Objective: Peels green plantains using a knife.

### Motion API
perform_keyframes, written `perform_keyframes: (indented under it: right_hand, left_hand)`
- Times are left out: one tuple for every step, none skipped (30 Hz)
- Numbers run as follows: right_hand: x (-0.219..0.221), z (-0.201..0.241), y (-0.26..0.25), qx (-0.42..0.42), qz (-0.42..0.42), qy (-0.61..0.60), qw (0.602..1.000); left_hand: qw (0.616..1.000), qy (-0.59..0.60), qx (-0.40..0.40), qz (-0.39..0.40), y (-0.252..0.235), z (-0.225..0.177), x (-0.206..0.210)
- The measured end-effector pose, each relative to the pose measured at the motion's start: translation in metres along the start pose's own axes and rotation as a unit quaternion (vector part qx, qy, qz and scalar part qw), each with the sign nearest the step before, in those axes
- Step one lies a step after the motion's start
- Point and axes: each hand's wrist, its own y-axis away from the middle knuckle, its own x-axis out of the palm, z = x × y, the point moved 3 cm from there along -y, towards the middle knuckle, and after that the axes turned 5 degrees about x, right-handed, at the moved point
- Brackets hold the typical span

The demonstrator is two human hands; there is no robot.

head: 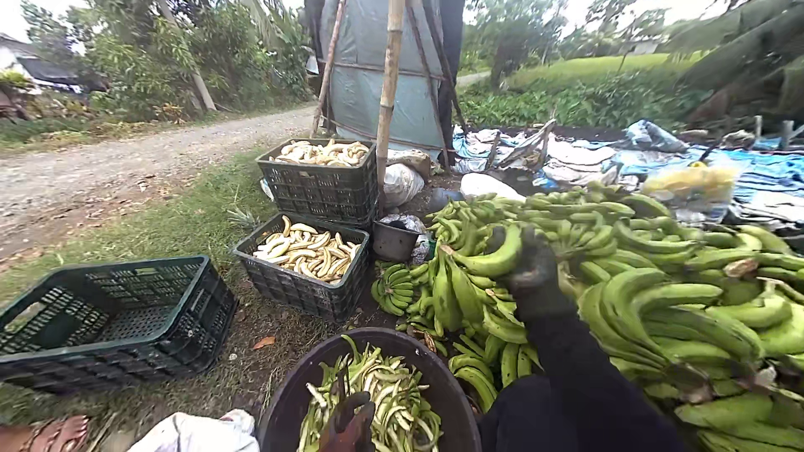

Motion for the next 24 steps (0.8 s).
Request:
perform_keyframes:
  right_hand:
    - [-0.004, -0.039, 0.014, 0.052, -0.018, -0.010, 0.998]
    - [-0.011, -0.077, 0.030, 0.097, -0.020, -0.026, 0.995]
    - [-0.020, -0.111, 0.043, 0.132, -0.007, -0.049, 0.990]
    - [-0.029, -0.142, 0.055, 0.154, 0.006, -0.069, 0.986]
    - [-0.036, -0.167, 0.065, 0.170, 0.018, -0.089, 0.981]
    - [-0.045, -0.189, 0.072, 0.187, 0.036, -0.114, 0.975]
    - [-0.052, -0.208, 0.078, 0.205, 0.050, -0.130, 0.969]
    - [-0.056, -0.225, 0.084, 0.225, 0.062, -0.139, 0.963]
    - [-0.058, -0.239, 0.092, 0.243, 0.063, -0.137, 0.958]
    - [-0.057, -0.251, 0.100, 0.259, 0.050, -0.132, 0.955]
    - [-0.056, -0.260, 0.106, 0.269, 0.035, -0.111, 0.956]
    - [-0.058, -0.267, 0.109, 0.270, 0.022, -0.076, 0.960]
    - [-0.064, -0.270, 0.108, 0.264, 0.015, -0.030, 0.964]
    - [-0.074, -0.271, 0.105, 0.251, 0.010, 0.036, 0.967]
    - [-0.087, -0.269, 0.102, 0.225, -0.003, 0.125, 0.966]
    - [-0.106, -0.265, 0.101, 0.191, -0.017, 0.222, 0.956]
    - [-0.125, -0.259, 0.104, 0.160, -0.026, 0.325, 0.932]
    - [-0.139, -0.252, 0.113, 0.156, -0.022, 0.412, 0.897]
    - [-0.145, -0.247, 0.128, 0.195, -0.031, 0.438, 0.877]
    - [-0.145, -0.245, 0.144, 0.262, -0.041, 0.430, 0.863]
    - [-0.139, -0.247, 0.158, 0.336, -0.052, 0.402, 0.850]
    - [-0.132, -0.249, 0.171, 0.375, -0.039, 0.372, 0.848]
    - [-0.123, -0.246, 0.184, 0.390, 0.013, 0.342, 0.855]
    - [-0.118, -0.243, 0.194, 0.366, 0.099, 0.330, 0.864]
  left_hand:
    - [0.999, 0.024, 0.043, -0.019, 0.002, -0.005, 0.002]
    - [0.995, 0.048, 0.080, -0.043, 0.004, -0.014, 0.005]
    - [0.989, 0.076, 0.108, -0.059, 0.006, -0.024, 0.006]
    - [0.984, 0.100, 0.134, -0.069, 0.008, -0.033, 0.005]
    - [0.978, 0.116, 0.157, -0.074, 0.012, -0.043, 0.004]
    - [0.974, 0.126, 0.169, -0.081, 0.016, -0.051, 0.002]
    - [0.973, 0.127, 0.171, -0.090, 0.021, -0.057, 0.001]
    - [0.975, 0.115, 0.159, -0.099, 0.026, -0.061, -0.001]
    - [0.979, 0.095, 0.137, -0.116, 0.030, -0.062, -0.001]
    - [0.981, 0.074, 0.114, -0.139, 0.033, -0.060, -0.001]
    - [0.983, 0.050, 0.092, -0.153, 0.034, -0.057, -0.002]
    - [0.984, 0.041, 0.076, -0.159, 0.034, -0.053, -0.004]
    - [0.984, 0.040, 0.063, -0.164, 0.034, -0.049, -0.005]
    - [0.984, 0.038, 0.055, -0.164, 0.034, -0.045, -0.007]
    - [0.985, 0.031, 0.050, -0.159, 0.034, -0.044, -0.008]
    - [0.988, 0.014, 0.049, -0.148, 0.036, -0.045, -0.008]
    - [0.989, -0.009, 0.055, -0.135, 0.037, -0.048, -0.008]
    - [0.989, -0.041, 0.071, -0.125, 0.038, -0.052, -0.007]
    - [0.984, -0.092, 0.099, -0.115, 0.038, -0.053, -0.005]
    - [0.972, -0.156, 0.140, -0.105, 0.038, -0.053, -0.003]
    - [0.953, -0.218, 0.192, -0.090, 0.037, -0.051, 0.000]
    - [0.928, -0.282, 0.236, -0.067, 0.036, -0.048, 0.006]
    - [0.899, -0.344, 0.267, -0.039, 0.036, -0.044, 0.013]
    - [0.871, -0.400, 0.284, -0.011, 0.037, -0.043, 0.021]
